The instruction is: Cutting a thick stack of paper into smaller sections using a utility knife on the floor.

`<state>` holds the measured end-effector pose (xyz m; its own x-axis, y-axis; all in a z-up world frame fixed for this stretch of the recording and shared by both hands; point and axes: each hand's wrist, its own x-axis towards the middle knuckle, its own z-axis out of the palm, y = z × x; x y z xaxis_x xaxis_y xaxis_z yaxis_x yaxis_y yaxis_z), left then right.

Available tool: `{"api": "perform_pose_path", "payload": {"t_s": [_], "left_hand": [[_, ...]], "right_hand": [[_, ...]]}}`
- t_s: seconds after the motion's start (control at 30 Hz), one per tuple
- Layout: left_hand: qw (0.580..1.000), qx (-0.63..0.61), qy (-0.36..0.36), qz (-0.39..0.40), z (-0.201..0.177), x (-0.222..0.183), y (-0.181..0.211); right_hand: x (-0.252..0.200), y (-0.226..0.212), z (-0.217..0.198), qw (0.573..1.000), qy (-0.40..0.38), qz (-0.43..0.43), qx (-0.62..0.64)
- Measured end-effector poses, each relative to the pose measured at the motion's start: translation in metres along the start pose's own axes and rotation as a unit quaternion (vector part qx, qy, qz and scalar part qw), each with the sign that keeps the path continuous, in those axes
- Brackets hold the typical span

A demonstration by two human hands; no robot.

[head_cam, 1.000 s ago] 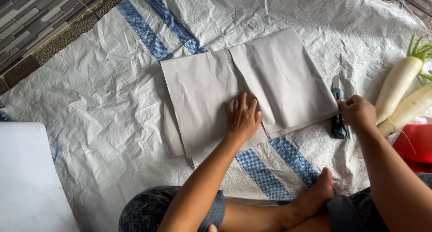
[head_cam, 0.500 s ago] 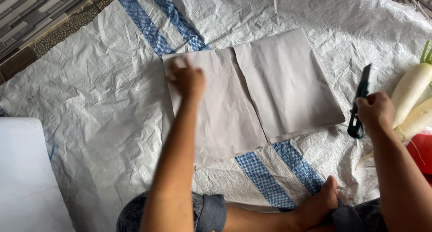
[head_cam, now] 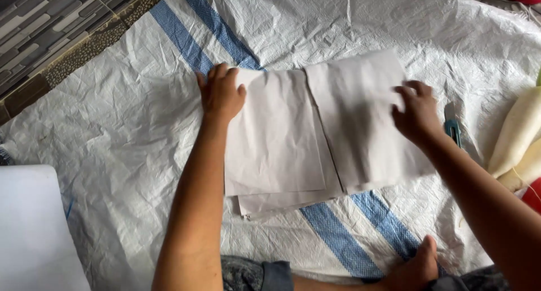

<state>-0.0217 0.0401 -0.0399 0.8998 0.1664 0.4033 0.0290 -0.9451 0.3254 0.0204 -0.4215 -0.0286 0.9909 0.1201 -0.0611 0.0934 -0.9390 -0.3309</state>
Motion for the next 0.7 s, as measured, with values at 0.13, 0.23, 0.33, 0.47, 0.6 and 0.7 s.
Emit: {"api": "perform_pose_path", "payload": {"t_s": [0.13, 0.23, 0.33, 0.47, 0.6, 0.7], "left_hand": [[0.946, 0.194, -0.260, -0.017, 0.002, 0.042, 0.057], [0.946, 0.101, -0.307, 0.015, 0.051, 0.060, 0.062], [0.934, 0.081, -0.348, 0.010, 0.070, 0.076, 0.062], [0.890, 0.128, -0.438, -0.018, 0.038, 0.087, 0.084], [0.848, 0.128, -0.513, -0.031, 0.010, 0.081, 0.099], [0.814, 0.105, -0.570, -0.042, -0.018, 0.067, 0.104]], "right_hand": [[0.082, -0.049, 0.041, 0.972, 0.018, -0.214, -0.093], [0.147, -0.057, 0.066, 0.966, -0.049, -0.231, -0.109], [0.169, -0.070, 0.057, 0.959, -0.127, -0.238, -0.081], [0.190, -0.069, 0.046, 0.929, -0.261, -0.224, -0.135], [0.150, -0.086, 0.034, 0.936, -0.249, -0.194, -0.158], [0.133, -0.096, 0.029, 0.927, -0.245, -0.195, -0.205]]}}
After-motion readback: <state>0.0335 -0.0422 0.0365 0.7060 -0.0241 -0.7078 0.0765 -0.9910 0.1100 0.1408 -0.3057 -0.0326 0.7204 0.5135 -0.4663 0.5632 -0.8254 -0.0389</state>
